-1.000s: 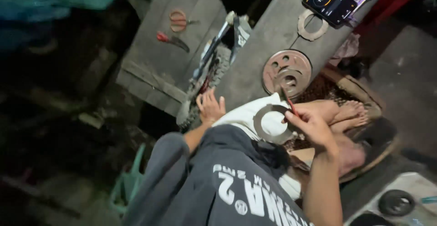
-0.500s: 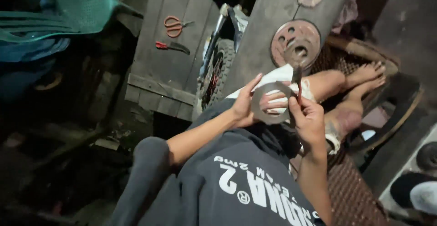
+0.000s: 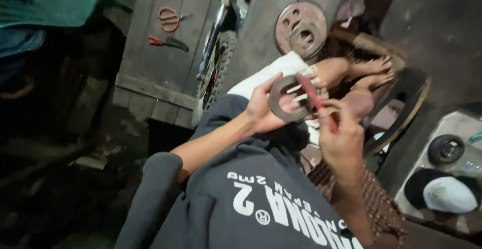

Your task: The person sits on a mat and uses a red sanding stick to smooth the edges of a circular metal part held in their left hand. They rotate the part to sand different sections of the inner and outer rims. Other metal parts and tools are visible on the floor nearby.

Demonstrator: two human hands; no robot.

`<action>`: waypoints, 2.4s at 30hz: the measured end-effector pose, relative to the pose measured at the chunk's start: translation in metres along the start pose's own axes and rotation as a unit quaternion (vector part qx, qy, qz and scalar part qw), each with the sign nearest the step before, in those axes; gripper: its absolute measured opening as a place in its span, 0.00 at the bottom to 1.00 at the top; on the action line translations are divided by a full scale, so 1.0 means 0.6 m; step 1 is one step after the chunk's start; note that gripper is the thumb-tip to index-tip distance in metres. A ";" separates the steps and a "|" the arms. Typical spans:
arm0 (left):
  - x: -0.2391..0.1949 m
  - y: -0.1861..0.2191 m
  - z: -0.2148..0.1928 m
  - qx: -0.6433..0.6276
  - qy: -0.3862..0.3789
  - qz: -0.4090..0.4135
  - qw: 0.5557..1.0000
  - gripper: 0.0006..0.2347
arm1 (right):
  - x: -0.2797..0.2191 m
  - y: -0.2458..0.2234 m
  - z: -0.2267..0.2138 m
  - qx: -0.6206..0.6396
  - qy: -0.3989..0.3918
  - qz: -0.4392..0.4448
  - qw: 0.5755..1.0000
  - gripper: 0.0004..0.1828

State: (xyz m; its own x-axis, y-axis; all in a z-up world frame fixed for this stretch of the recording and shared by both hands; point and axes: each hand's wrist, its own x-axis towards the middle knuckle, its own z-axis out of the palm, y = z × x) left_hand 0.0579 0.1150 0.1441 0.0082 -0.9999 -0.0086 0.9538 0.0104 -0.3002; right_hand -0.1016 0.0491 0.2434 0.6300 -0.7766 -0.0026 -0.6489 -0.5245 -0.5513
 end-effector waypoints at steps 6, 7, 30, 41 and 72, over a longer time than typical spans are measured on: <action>0.005 0.018 -0.060 0.045 0.026 -0.054 0.997 0.25 | -0.029 -0.002 0.067 -0.059 -0.056 0.011 0.997 0.08; -0.008 0.010 -0.075 0.044 0.024 -0.072 0.996 0.25 | -0.041 0.007 0.077 -0.064 -0.045 0.024 0.997 0.08; 0.003 0.045 0.028 0.124 0.209 -0.120 0.963 0.15 | -0.037 0.034 0.171 0.206 0.091 0.127 0.966 0.11; 0.045 0.075 -0.124 0.152 0.124 -0.214 0.957 0.24 | -0.055 0.067 0.180 0.227 0.076 0.127 0.963 0.10; 0.051 0.035 -0.127 0.011 0.113 -0.197 0.974 0.27 | -0.084 0.073 0.140 0.159 0.116 0.174 0.965 0.06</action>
State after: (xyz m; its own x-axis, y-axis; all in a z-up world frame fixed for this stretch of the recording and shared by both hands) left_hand 0.0553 0.0853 0.0647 -0.4232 -0.8997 -0.1068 0.8757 -0.3759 -0.3030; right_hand -0.1259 0.0949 0.1492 0.2617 -0.9628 -0.0676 -0.6175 -0.1132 -0.7784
